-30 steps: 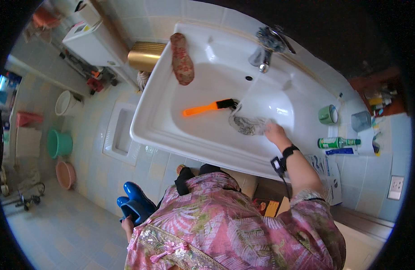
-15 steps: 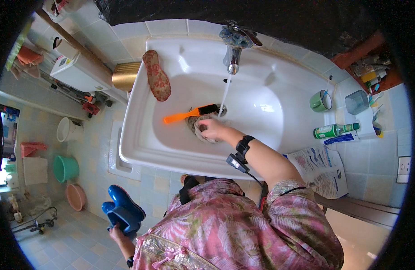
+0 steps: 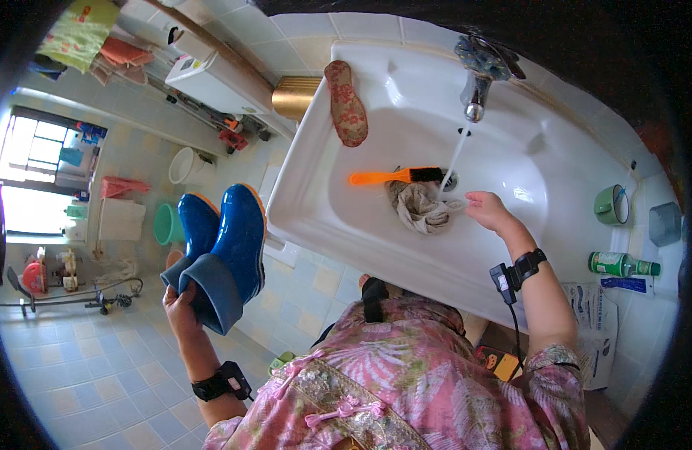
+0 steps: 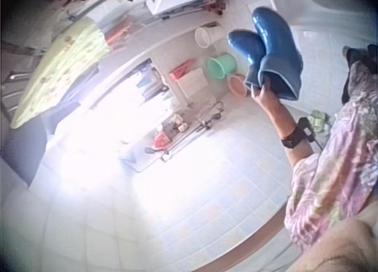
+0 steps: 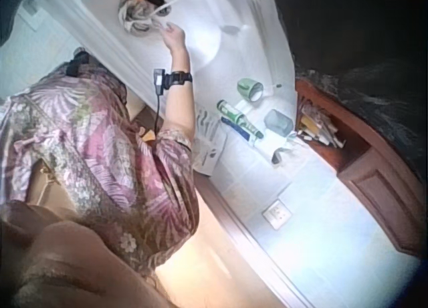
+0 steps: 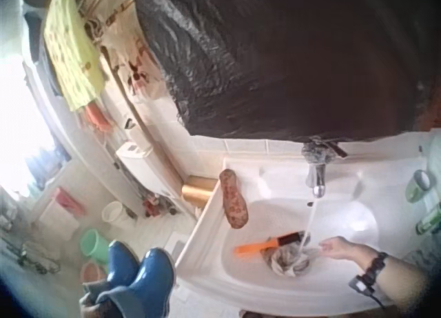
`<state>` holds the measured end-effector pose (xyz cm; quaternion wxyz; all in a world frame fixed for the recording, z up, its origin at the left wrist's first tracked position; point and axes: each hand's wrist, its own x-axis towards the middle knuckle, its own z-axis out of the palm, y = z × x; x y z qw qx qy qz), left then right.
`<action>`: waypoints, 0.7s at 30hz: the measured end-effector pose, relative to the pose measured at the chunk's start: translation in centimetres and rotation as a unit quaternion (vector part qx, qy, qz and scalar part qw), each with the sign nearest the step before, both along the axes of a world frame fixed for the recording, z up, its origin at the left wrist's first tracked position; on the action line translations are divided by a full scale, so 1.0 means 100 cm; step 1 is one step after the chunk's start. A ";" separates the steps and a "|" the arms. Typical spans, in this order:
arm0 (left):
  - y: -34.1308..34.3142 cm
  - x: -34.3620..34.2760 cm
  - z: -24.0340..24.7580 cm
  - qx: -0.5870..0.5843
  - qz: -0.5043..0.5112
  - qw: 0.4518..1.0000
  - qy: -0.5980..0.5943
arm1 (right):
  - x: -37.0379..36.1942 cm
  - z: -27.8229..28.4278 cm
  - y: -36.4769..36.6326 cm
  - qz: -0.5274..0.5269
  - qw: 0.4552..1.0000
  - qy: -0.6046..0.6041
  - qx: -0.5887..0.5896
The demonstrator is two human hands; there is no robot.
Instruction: The person rinses blue rain boots under a faucet, scrubs them with a brush, and wipes the boots and the sink with a cloth.
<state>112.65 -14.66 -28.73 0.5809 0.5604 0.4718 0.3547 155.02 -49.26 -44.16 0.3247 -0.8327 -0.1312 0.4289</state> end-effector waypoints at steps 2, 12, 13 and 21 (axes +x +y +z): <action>-0.017 0.037 0.011 -0.021 -0.013 0.999 -0.035 | 0.009 0.008 -0.013 0.001 1.000 -0.010 0.016; -0.068 0.176 -0.001 -0.249 -0.058 0.958 -0.131 | -0.005 0.094 0.016 -0.013 0.937 0.255 0.240; -0.078 0.192 0.002 -0.265 -0.115 0.946 -0.147 | -0.010 0.095 0.021 -0.027 0.911 0.298 0.284; -0.176 0.279 -0.042 -0.261 -0.249 0.931 -0.056 | -0.018 0.074 0.003 -0.114 0.778 0.457 0.415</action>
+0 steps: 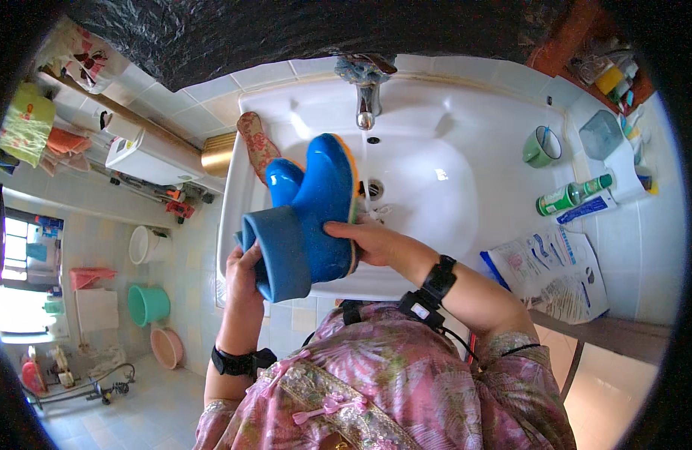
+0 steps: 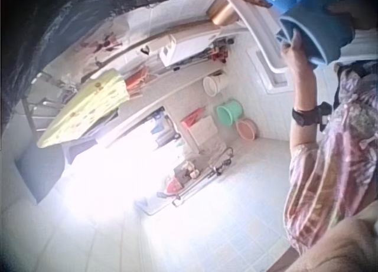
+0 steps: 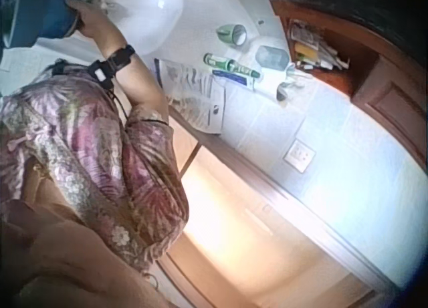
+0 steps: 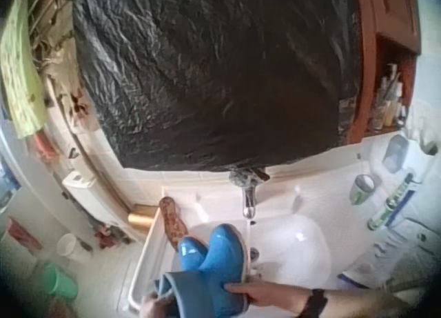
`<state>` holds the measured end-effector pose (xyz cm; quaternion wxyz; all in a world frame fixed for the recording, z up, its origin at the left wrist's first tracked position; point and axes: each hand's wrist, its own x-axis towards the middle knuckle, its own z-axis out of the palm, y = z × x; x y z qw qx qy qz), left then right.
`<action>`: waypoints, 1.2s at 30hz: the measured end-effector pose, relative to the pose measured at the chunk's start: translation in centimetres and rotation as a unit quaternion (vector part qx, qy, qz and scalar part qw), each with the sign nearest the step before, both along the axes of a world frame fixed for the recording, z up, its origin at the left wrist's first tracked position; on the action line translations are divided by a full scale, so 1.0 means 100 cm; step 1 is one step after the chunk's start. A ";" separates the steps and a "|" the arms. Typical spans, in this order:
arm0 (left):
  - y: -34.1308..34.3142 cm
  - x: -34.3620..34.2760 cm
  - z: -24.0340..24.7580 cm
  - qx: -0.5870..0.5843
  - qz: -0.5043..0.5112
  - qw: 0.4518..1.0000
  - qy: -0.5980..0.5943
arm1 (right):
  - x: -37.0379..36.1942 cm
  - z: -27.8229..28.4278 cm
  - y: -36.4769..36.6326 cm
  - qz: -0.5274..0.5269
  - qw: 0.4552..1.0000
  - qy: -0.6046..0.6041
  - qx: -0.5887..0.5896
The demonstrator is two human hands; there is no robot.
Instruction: The person rinses blue rain boots under a faucet, scrubs them with a brush, and wipes the boots and the sink with a cloth.
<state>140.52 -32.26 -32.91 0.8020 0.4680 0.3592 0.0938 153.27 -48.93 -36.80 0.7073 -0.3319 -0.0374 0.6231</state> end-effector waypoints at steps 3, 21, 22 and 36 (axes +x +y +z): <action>0.008 -0.004 -0.002 -0.036 -0.044 0.998 -0.036 | -0.011 0.002 -0.009 -0.039 0.996 -0.068 -0.038; 0.157 -0.051 -0.104 -0.274 0.028 0.957 -0.095 | -0.032 0.047 -0.018 -0.299 0.764 -0.449 -0.356; 0.157 -0.051 -0.109 -0.321 0.014 0.936 -0.141 | -0.033 0.050 -0.011 -0.300 0.762 -0.450 -0.357; 0.132 -0.014 -0.145 -0.420 -0.020 0.886 -0.194 | -0.021 0.072 -0.006 -0.195 0.282 -0.837 -0.427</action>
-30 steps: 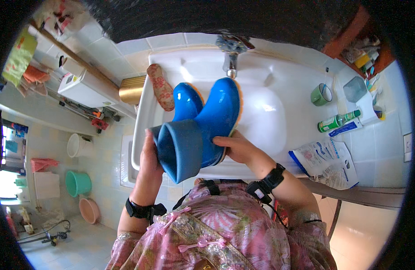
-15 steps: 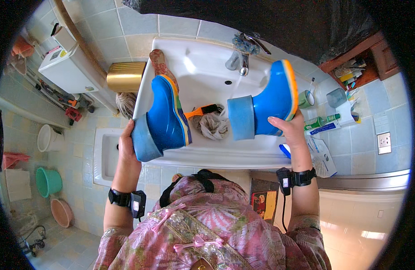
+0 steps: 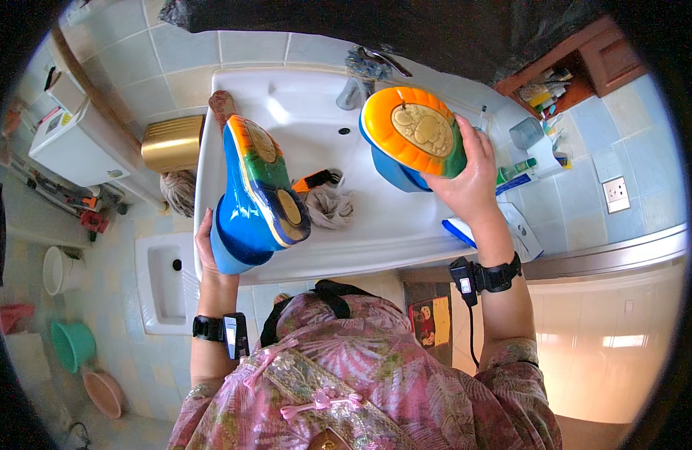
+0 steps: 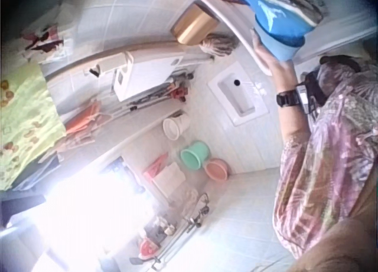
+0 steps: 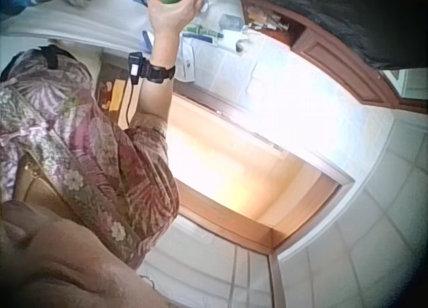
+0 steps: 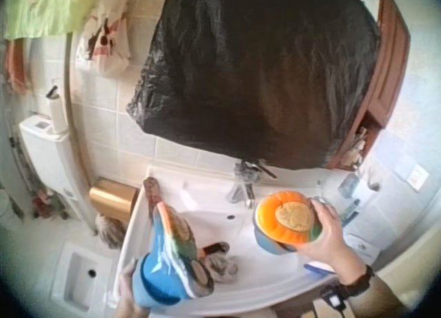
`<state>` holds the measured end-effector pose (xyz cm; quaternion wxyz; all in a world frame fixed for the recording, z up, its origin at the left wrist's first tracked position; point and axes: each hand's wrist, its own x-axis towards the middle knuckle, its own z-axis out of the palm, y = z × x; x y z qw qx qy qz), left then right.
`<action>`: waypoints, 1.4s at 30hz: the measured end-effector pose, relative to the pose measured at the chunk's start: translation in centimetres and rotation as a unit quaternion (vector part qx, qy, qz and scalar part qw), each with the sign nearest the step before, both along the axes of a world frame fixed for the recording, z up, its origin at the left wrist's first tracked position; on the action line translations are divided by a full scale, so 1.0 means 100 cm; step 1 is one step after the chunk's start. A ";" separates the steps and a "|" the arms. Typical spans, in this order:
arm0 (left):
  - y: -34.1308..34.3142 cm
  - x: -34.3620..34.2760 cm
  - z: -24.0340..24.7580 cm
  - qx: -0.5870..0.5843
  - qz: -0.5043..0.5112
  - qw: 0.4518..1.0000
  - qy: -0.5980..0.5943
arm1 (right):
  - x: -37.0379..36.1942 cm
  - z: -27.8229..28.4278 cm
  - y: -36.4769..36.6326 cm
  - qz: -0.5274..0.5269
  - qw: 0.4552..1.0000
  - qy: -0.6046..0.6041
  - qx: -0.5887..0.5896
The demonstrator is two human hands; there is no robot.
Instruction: The person rinses blue rain boots under a faucet, scrubs them with a brush, and wipes the boots and the sink with a cloth.
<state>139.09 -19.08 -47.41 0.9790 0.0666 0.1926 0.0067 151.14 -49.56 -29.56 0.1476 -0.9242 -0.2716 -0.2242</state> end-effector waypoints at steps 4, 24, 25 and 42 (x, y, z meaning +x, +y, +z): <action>-0.012 0.008 0.007 0.011 -0.011 1.000 -0.021 | 0.016 -0.001 -0.024 -0.006 0.998 0.014 0.059; -0.107 0.008 0.085 0.222 0.071 0.971 0.055 | 0.132 -0.118 -0.258 -0.129 0.387 0.568 0.715; -0.112 0.009 0.086 0.240 0.085 0.964 0.075 | 0.136 -0.121 -0.267 -0.129 0.382 0.569 0.717; -0.154 0.024 0.094 0.269 0.056 0.957 0.098 | 0.152 -0.148 -0.346 -0.264 0.599 0.342 0.674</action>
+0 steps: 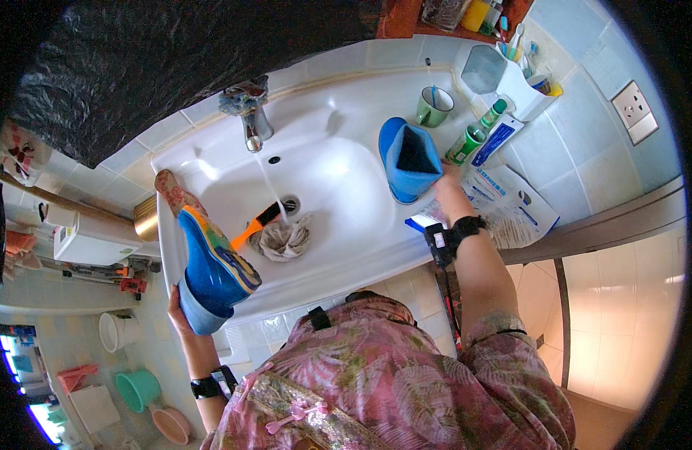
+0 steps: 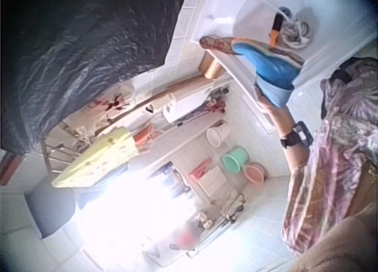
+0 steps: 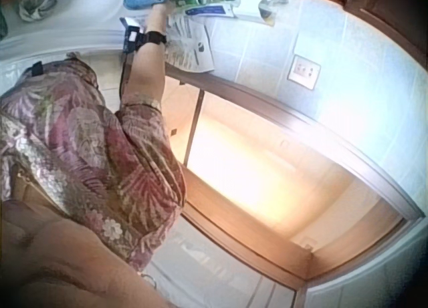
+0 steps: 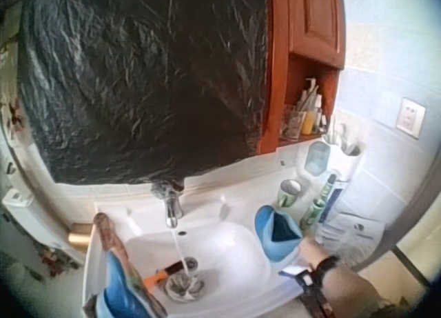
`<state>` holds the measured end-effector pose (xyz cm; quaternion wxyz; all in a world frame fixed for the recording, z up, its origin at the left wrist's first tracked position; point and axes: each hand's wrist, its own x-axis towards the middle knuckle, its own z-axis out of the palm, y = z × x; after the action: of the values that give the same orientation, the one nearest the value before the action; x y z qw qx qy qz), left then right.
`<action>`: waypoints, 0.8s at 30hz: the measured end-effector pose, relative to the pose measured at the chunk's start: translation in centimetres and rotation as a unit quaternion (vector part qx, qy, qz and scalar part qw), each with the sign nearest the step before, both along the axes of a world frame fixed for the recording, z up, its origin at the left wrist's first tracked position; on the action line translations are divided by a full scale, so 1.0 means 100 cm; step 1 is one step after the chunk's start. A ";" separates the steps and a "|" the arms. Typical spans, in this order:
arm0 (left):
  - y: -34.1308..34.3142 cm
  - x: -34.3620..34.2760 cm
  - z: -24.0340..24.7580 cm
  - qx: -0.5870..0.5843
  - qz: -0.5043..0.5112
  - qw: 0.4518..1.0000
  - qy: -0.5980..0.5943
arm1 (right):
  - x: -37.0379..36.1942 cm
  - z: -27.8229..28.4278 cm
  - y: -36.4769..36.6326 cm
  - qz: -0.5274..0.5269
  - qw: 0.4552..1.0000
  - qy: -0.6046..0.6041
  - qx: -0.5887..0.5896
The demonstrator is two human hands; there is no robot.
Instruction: The person rinses blue rain boots under a faucet, scrubs them with a brush, and wipes the boots and the sink with a cloth.
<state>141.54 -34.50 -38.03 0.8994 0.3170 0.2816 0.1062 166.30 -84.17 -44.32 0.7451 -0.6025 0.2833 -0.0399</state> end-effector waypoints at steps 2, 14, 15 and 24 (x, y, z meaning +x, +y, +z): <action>0.002 -0.003 -0.001 -0.005 -0.007 1.000 0.010 | -0.005 0.016 -0.008 -0.042 0.991 0.015 -0.127; -0.013 0.016 0.028 -0.170 -0.161 0.965 -0.122 | -0.151 0.096 0.229 0.553 0.826 0.008 0.111; -0.021 0.019 0.030 -0.131 -0.153 0.973 -0.109 | -0.158 0.108 0.249 0.568 0.799 0.000 0.196; 0.001 0.013 -0.028 0.234 -0.197 0.949 0.082 | -0.164 0.137 0.280 0.491 0.829 -0.259 -0.066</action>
<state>142.86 -34.44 -40.81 0.7770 0.5750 0.2537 -0.0362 149.88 -56.16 -30.59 0.6709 -0.6774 -0.2566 0.1586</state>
